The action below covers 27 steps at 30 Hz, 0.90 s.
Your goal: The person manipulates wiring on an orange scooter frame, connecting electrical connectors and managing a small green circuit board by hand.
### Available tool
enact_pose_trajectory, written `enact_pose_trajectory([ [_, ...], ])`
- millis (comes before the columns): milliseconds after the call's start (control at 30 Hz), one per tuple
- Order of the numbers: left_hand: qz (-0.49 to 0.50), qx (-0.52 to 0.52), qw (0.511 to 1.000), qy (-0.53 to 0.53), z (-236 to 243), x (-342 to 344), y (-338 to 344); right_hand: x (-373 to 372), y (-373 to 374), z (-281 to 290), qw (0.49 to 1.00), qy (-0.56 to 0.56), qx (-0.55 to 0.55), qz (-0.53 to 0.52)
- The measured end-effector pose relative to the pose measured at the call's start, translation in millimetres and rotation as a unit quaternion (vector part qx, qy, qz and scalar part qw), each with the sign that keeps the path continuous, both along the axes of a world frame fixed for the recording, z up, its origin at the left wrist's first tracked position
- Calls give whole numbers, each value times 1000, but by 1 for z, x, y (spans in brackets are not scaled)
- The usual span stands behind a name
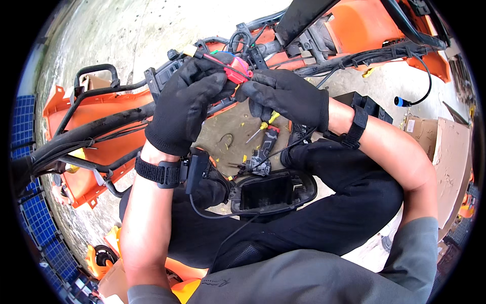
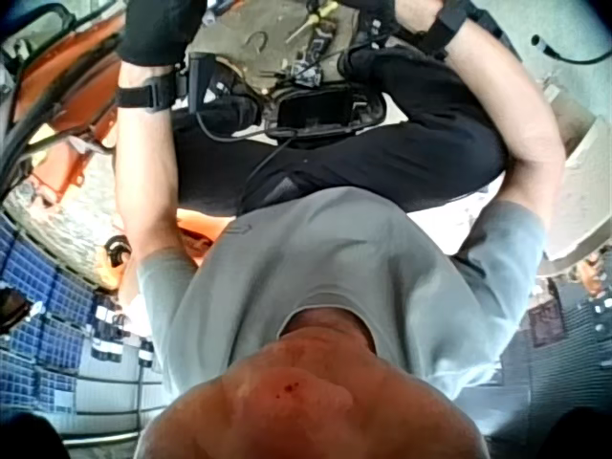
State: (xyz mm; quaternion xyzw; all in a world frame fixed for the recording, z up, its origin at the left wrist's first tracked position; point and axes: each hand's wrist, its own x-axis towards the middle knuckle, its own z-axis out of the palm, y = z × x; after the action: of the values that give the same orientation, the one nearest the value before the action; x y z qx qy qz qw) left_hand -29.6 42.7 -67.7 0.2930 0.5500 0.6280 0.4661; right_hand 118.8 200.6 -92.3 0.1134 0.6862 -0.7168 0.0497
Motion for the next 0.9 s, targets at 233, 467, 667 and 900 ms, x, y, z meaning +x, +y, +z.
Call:
enact_pose_trajectory([
  [233, -26, -16, 999, -16, 2, 4, 2, 0, 6, 3, 997, -68, -7, 41],
  [467, -29, 12, 970, 239, -8, -2, -5, -2, 12, 3, 996, -13, 7, 85],
  [667, -17, -18, 990, 141, -12, 0, -5, 0, 9, -3, 997, -50, -13, 65],
  [900, -66, 21, 811, 581, -8, -11, -10, -7, 9, 1, 997, -65, -16, 45],
])
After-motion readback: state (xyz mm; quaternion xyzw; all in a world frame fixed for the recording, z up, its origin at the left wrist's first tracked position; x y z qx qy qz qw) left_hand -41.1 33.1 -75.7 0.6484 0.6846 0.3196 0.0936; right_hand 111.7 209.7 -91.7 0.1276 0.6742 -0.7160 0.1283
